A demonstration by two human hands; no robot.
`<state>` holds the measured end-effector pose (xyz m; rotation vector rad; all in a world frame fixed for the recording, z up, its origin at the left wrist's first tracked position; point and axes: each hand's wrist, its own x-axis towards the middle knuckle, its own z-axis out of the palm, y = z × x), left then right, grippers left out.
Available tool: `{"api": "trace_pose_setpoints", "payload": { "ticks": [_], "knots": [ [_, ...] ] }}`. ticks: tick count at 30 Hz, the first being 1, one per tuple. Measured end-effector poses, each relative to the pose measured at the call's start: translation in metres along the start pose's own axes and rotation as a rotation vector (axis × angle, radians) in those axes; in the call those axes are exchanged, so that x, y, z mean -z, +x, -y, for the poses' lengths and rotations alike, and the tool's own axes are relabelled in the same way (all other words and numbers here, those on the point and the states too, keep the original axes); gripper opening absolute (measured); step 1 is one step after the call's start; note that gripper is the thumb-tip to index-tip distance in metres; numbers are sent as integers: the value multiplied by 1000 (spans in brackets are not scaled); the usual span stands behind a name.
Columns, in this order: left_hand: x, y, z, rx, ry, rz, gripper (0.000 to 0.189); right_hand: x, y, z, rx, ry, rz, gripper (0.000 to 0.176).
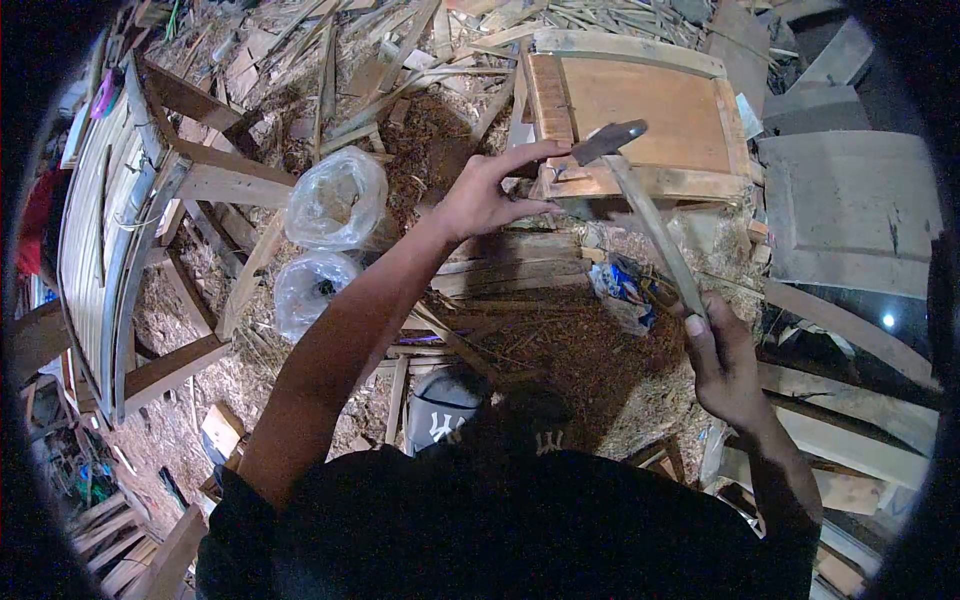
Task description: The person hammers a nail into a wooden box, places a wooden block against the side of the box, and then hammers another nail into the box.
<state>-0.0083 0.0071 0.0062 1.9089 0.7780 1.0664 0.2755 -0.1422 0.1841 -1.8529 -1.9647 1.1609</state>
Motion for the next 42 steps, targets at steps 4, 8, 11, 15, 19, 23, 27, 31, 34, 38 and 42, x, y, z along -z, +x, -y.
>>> {"api": "trace_pose_setpoints", "payload": {
  "ticks": [4,8,11,15,19,23,27,31,34,38,42],
  "knots": [
    [0,-1,2,-20,1,1,71,1,5,4,-22,-80,32,23],
    [-6,-3,1,15,21,-37,70,-7,4,5,-73,-39,79,24],
    [-9,-2,1,10,40,-73,68,-5,4,12,-82,-24,71,26],
    [-10,-3,-1,53,10,-67,67,1,9,13,-166,-51,119,27],
    [-10,-3,-1,33,44,-80,67,-2,6,5,-164,-37,58,27],
    [-11,-2,0,-21,13,-101,67,-5,9,10,-29,-29,-17,26],
    [-10,-3,4,37,-6,-64,65,8,10,25,-107,-146,28,27],
    [-11,-2,4,28,-10,-66,65,23,-6,23,-186,270,-84,27],
    [-10,-3,3,-4,7,-69,65,1,0,0,207,-126,-139,29],
    [-8,-2,5,6,3,-75,67,7,3,19,51,-255,-30,29],
    [-9,-2,7,-23,22,-89,66,28,1,38,-17,31,-124,34]
  ]
}}
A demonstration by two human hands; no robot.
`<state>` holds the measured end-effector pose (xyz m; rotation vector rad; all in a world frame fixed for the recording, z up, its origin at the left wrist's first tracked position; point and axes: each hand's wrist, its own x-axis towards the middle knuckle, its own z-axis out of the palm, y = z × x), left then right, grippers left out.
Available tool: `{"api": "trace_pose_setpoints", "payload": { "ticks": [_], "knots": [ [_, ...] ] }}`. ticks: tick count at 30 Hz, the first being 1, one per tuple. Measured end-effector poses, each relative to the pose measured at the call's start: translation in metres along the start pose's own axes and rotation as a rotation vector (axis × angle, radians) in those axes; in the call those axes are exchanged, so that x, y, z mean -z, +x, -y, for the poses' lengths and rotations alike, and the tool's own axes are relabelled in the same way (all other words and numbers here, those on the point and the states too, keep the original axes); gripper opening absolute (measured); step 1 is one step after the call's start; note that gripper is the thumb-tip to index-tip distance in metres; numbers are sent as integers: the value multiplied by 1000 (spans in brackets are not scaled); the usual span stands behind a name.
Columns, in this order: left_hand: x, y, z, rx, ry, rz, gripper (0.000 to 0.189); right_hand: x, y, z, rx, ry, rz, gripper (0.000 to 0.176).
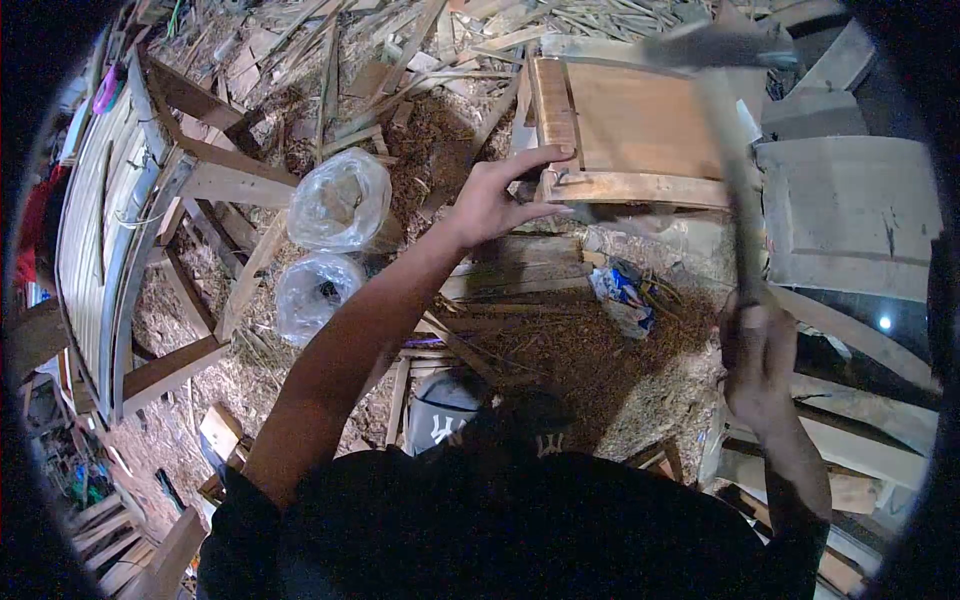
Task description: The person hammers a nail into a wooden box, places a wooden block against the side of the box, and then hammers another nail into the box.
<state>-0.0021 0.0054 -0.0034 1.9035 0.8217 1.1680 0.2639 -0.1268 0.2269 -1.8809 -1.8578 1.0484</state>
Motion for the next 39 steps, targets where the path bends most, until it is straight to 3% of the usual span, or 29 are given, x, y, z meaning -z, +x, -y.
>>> {"api": "trace_pose_setpoints", "payload": {
  "ticks": [2,4,5,6,8,10,13,14,16,17,22,24,25,26,28,29,32,33,34,36,37,38,39],
  "knots": [
    [1,0,-1,11,-15,3,67,-3,-4,-31,13,88,30,35],
    [0,-1,-2,19,-32,2,67,-25,1,-45,180,-259,-69,34],
    [2,-2,-1,24,-18,8,67,-26,7,-33,27,-400,139,31],
    [3,-2,-1,31,-6,17,67,-25,6,-32,27,-400,137,31],
    [2,-1,1,18,0,-2,67,-24,4,-34,28,-233,79,30],
    [2,-2,0,7,2,-13,67,-6,6,-9,-42,-284,122,31],
    [1,-1,0,35,-39,10,67,6,-1,-20,7,158,7,31],
    [0,-1,1,25,-26,-2,66,-4,0,-32,6,158,7,31],
    [-1,-2,4,12,-14,-15,66,-25,10,-34,381,-315,-119,30],
    [-1,-4,6,50,-34,3,66,-22,13,-18,-70,-312,175,28],
    [2,-1,2,18,-31,-3,66,-5,7,-7,29,-228,42,26],
    [2,-1,1,33,-39,11,67,17,2,-17,-94,134,126,25],
    [2,0,0,33,-39,12,67,1,-5,-35,194,-20,-155,25],
    [2,0,-1,38,-50,10,66,-4,-4,-44,195,-21,-155,25],
    [2,-2,1,40,-60,8,66,-19,10,-32,178,-281,37,22],
    [2,-5,5,73,-36,23,66,-24,16,-23,-35,-324,211,22],
    [1,-3,4,71,-37,24,66,-19,11,-16,28,-283,106,23],
    [1,-1,3,29,-60,9,66,-16,5,-26,149,-350,-69,25],
    [2,0,2,27,-59,8,66,-7,4,-26,151,-350,-70,25],
    [3,0,0,27,-37,14,66,10,2,-20,-43,256,-47,41],
    [2,0,0,27,-38,13,66,-2,3,-19,149,513,-130,40],
    [2,-1,0,19,-36,1,67,-13,5,-43,148,512,-129,40],
    [1,-1,1,10,-35,-12,67,-27,18,-50,254,291,-117,38]
  ]
}}
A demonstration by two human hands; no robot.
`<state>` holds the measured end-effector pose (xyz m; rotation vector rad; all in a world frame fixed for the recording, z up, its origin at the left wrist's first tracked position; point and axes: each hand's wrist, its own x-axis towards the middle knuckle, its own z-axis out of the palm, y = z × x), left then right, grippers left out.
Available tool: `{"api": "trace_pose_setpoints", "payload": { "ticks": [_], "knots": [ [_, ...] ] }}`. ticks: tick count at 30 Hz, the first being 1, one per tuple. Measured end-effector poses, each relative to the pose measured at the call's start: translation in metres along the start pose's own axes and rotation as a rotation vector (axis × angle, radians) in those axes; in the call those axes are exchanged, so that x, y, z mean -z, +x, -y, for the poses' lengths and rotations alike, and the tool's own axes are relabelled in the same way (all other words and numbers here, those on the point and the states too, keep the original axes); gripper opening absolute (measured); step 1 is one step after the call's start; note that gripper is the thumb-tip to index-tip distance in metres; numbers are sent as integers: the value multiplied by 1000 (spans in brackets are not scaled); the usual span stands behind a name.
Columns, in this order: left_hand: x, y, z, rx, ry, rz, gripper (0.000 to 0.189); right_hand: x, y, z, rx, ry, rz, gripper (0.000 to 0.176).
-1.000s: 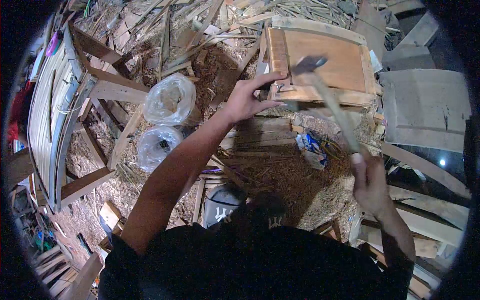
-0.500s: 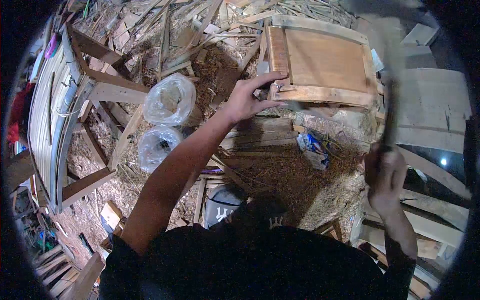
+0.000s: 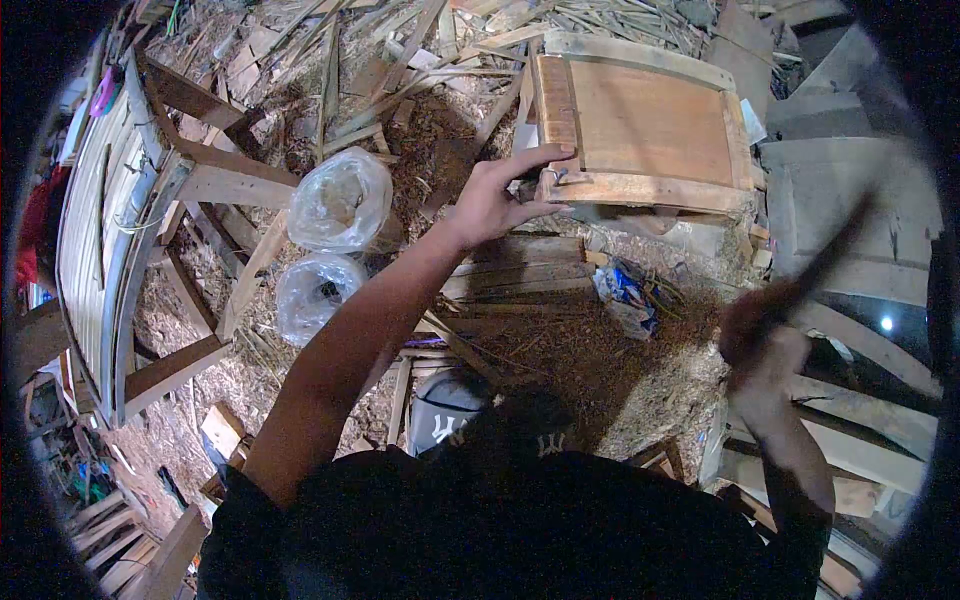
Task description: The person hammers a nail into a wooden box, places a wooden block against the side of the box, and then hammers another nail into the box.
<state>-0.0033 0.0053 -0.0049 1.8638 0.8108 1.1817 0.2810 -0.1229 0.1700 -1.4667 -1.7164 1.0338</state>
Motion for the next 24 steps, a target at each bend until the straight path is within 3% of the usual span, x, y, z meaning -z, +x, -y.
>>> {"api": "trace_pose_setpoints", "payload": {
  "ticks": [1,2,5,6,7,9,10,11,13,14,15,19,21,22,24],
  "knots": [
    [0,-2,0,-3,1,0,67,-6,6,-3,113,-210,54,36],
    [2,-3,1,29,-15,19,67,-2,1,10,-201,-719,275,32],
    [3,1,-2,45,-13,29,68,4,-4,27,-156,-569,222,33],
    [2,0,-3,30,3,22,68,13,-7,20,-289,-495,187,31],
    [2,0,-2,28,4,24,68,24,-13,12,-289,-494,184,31],
    [1,0,1,16,-29,32,69,36,-21,10,68,-646,9,30],
    [0,0,3,15,-30,31,69,37,-13,27,-202,21,42,25],
    [-1,-1,4,13,-23,19,69,27,-11,20,-203,19,41,25],
    [-1,-1,2,6,-15,8,69,6,-12,0,2,-525,152,39],
    [0,-2,-1,37,-13,17,69,2,-7,5,-329,-534,348,19],
    [1,-3,-3,71,-15,32,69,2,-5,12,-327,-534,345,19],
    [3,1,0,-6,3,25,68,26,-22,7,-147,-524,172,28],
    [3,-1,1,17,11,48,68,47,-38,-13,-84,-790,-44,26],
    [3,-1,1,16,11,47,68,45,-34,-14,-84,-791,-45,26],
    [1,-1,1,46,-42,32,68,24,-12,-7,288,-827,96,11]
  ]
}}
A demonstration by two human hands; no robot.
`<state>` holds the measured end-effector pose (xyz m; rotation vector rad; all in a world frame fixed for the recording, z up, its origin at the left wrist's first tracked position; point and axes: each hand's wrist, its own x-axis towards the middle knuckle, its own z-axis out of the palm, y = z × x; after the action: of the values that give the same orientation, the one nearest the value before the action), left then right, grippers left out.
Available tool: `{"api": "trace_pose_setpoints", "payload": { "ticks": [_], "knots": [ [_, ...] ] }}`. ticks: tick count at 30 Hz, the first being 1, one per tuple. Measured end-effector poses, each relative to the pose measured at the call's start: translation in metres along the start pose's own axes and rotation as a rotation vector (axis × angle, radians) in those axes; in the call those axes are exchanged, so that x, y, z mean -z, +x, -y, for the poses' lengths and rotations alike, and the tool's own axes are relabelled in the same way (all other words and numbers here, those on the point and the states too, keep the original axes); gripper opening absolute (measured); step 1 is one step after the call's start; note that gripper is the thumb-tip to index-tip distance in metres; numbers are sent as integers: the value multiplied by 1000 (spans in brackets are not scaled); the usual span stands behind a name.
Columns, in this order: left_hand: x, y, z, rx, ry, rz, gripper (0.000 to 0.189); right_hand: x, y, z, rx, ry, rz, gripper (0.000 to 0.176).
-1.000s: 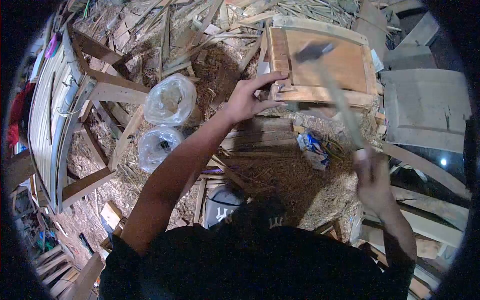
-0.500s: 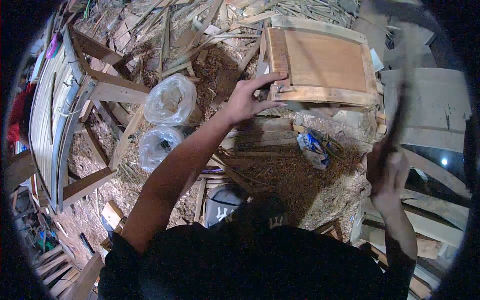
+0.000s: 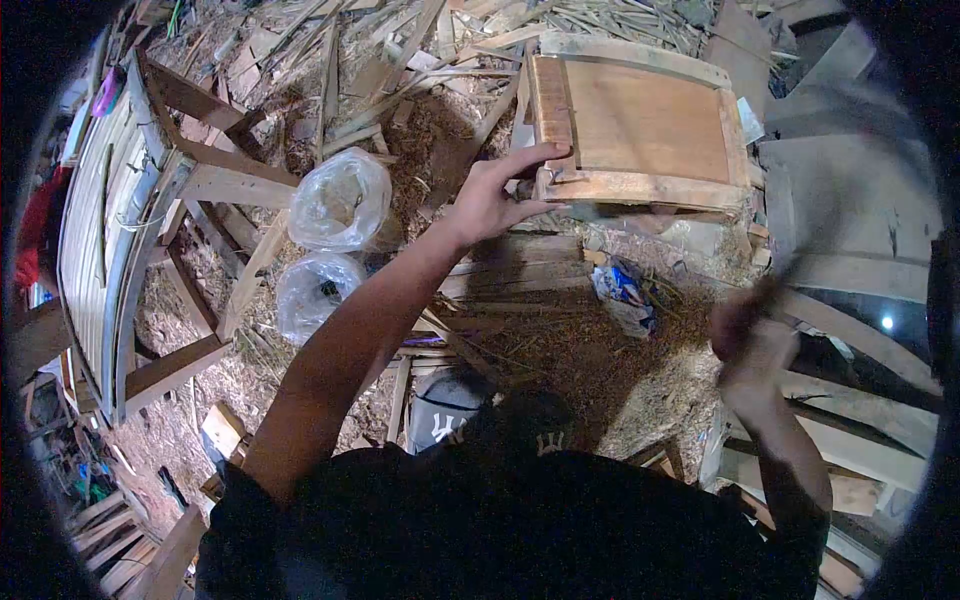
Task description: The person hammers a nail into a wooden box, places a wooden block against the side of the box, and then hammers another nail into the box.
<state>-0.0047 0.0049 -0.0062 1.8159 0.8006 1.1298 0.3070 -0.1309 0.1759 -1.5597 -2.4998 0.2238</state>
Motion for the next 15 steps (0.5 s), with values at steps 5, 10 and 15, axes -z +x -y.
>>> {"api": "trace_pose_setpoints", "payload": {
  "ticks": [5,10,15],
  "knots": [
    [0,1,2,-12,18,1,69,9,21,35,-373,377,174,27],
    [0,1,-1,-41,53,-4,70,21,14,25,-414,1267,-217,39],
    [2,-2,-2,31,4,15,69,-12,14,26,-205,231,210,28]
  ]
}}
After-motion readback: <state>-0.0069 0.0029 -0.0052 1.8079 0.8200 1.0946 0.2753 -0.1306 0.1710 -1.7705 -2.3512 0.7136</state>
